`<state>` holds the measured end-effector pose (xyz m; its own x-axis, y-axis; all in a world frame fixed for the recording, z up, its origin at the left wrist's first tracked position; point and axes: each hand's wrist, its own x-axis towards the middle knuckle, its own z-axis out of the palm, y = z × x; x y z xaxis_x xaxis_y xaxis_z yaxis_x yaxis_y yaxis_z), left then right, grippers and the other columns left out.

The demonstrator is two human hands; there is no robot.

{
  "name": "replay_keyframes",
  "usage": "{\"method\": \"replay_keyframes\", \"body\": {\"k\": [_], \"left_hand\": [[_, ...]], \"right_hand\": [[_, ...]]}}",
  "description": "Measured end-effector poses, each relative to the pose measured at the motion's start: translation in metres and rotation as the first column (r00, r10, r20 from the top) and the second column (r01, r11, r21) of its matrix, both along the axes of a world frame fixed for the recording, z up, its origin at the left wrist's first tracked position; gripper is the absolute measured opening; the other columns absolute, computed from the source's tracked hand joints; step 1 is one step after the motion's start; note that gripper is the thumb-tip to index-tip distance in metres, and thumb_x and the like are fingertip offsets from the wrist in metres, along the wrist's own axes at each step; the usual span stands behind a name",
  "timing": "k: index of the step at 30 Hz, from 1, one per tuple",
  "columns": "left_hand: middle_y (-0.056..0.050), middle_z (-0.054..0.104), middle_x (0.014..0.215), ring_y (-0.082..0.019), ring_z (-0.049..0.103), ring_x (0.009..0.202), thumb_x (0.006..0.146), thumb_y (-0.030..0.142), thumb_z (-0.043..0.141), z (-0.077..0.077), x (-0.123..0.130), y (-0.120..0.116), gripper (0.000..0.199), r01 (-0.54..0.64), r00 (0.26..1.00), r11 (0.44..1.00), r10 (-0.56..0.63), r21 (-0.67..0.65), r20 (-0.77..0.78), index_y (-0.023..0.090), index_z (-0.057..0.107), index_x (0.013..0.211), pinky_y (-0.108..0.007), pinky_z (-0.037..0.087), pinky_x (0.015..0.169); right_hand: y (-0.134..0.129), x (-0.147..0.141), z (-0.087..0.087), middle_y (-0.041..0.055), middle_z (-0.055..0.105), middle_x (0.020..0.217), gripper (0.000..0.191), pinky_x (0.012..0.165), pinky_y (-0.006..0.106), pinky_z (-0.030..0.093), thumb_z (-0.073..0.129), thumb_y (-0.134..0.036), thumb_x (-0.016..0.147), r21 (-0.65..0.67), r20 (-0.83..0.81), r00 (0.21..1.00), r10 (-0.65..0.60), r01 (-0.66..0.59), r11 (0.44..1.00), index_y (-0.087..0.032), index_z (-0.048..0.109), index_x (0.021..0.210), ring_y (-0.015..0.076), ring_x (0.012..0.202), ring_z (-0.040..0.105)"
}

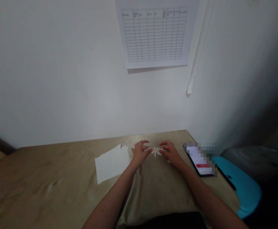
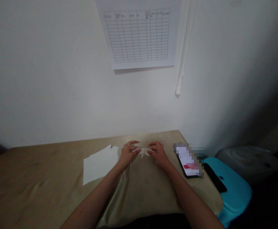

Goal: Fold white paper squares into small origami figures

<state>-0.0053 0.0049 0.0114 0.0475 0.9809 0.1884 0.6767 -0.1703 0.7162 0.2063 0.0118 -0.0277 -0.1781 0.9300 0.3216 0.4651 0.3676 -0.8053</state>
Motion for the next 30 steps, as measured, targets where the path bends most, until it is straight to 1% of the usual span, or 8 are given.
{"method": "replay_keyframes", "body": {"k": [4,7,12,15,18,23,27,30], "left_hand": [[-0.003,0.063,0.133,-0.031,0.046,0.131,0.078,0.032,0.072,0.0020,-0.0007,-0.0002,0.008,0.000,0.999,1.000,0.000,-0.014,-0.032,0.027,0.079,0.078,-0.060,0.025,0.114],[-0.002,0.061,0.136,-0.031,0.042,0.133,0.078,0.031,0.073,0.0052,-0.0014,-0.0014,0.007,0.006,0.996,0.999,-0.009,-0.035,-0.084,0.026,0.078,0.077,-0.062,0.023,0.114],[-0.001,0.060,0.138,-0.031,0.038,0.135,0.077,0.031,0.073,0.0090,-0.0025,-0.0028,0.007,0.046,0.990,0.999,-0.048,-0.022,-0.129,0.026,0.077,0.074,-0.061,0.019,0.115],[-0.001,0.060,0.136,-0.032,0.039,0.135,0.077,0.031,0.073,0.0083,-0.0027,-0.0020,0.007,0.047,0.993,0.999,-0.050,-0.025,-0.112,0.027,0.078,0.074,-0.061,0.019,0.116],[-0.003,0.061,0.135,-0.032,0.040,0.134,0.077,0.032,0.073,0.0057,-0.0020,-0.0013,0.008,0.027,0.997,0.999,-0.029,-0.032,-0.068,0.026,0.078,0.078,-0.062,0.020,0.116],[-0.003,0.065,0.131,-0.032,0.045,0.131,0.079,0.035,0.073,0.0010,-0.0006,-0.0006,0.010,-0.032,0.997,0.999,0.031,-0.011,-0.067,0.027,0.079,0.082,-0.064,0.022,0.113],[-0.002,0.064,0.133,-0.031,0.046,0.132,0.080,0.034,0.072,0.0023,-0.0018,-0.0006,0.009,-0.040,0.998,0.999,0.039,-0.001,-0.056,0.029,0.079,0.083,-0.061,0.025,0.113],[-0.001,0.063,0.135,-0.031,0.045,0.133,0.080,0.033,0.072,0.0038,-0.0024,-0.0014,0.009,-0.037,0.999,0.999,0.037,0.000,-0.031,0.030,0.080,0.084,-0.061,0.026,0.114]], "right_hand": [[-0.0004,0.0006,-0.0010,0.0073,0.062,0.119,0.016,0.112,0.047,0.032,0.066,-0.037,0.085,0.002,0.005,1.000,-0.002,0.002,1.000,-0.024,0.072,0.079,0.0246,0.122,0.045],[-0.0016,0.0012,-0.0002,0.0072,0.062,0.119,0.015,0.111,0.048,0.033,0.067,-0.037,0.084,-0.009,0.026,1.000,0.011,-0.011,1.000,-0.024,0.072,0.078,0.0251,0.122,0.045],[-0.0033,0.0024,0.0018,0.0070,0.062,0.118,0.013,0.111,0.049,0.032,0.067,-0.034,0.084,-0.010,0.056,0.998,0.038,-0.038,0.999,-0.024,0.071,0.077,0.0258,0.122,0.044],[-0.0035,0.0027,0.0019,0.0069,0.062,0.118,0.013,0.111,0.048,0.032,0.067,-0.034,0.085,-0.020,0.053,0.998,0.042,-0.041,0.999,-0.024,0.072,0.078,0.0258,0.123,0.044],[-0.0027,0.0022,0.0009,0.0075,0.062,0.117,0.016,0.111,0.047,0.032,0.066,-0.036,0.085,-0.013,0.032,0.999,0.035,-0.034,0.999,-0.024,0.072,0.078,0.0249,0.122,0.045],[-0.0010,0.0003,0.0001,0.0084,0.064,0.113,0.019,0.109,0.047,0.035,0.064,-0.040,0.086,-0.019,0.008,1.000,-0.030,0.030,0.999,-0.024,0.074,0.081,0.0253,0.119,0.048],[-0.0017,-0.0009,0.0018,0.0076,0.065,0.111,0.019,0.109,0.049,0.035,0.063,-0.039,0.086,-0.016,0.009,0.998,-0.056,0.056,0.998,-0.025,0.074,0.081,0.0259,0.118,0.048],[-0.0035,-0.0027,0.0024,0.0069,0.065,0.112,0.019,0.109,0.049,0.034,0.062,-0.039,0.087,0.002,0.005,0.999,-0.044,0.044,0.999,-0.026,0.075,0.083,0.0259,0.118,0.047]]}}
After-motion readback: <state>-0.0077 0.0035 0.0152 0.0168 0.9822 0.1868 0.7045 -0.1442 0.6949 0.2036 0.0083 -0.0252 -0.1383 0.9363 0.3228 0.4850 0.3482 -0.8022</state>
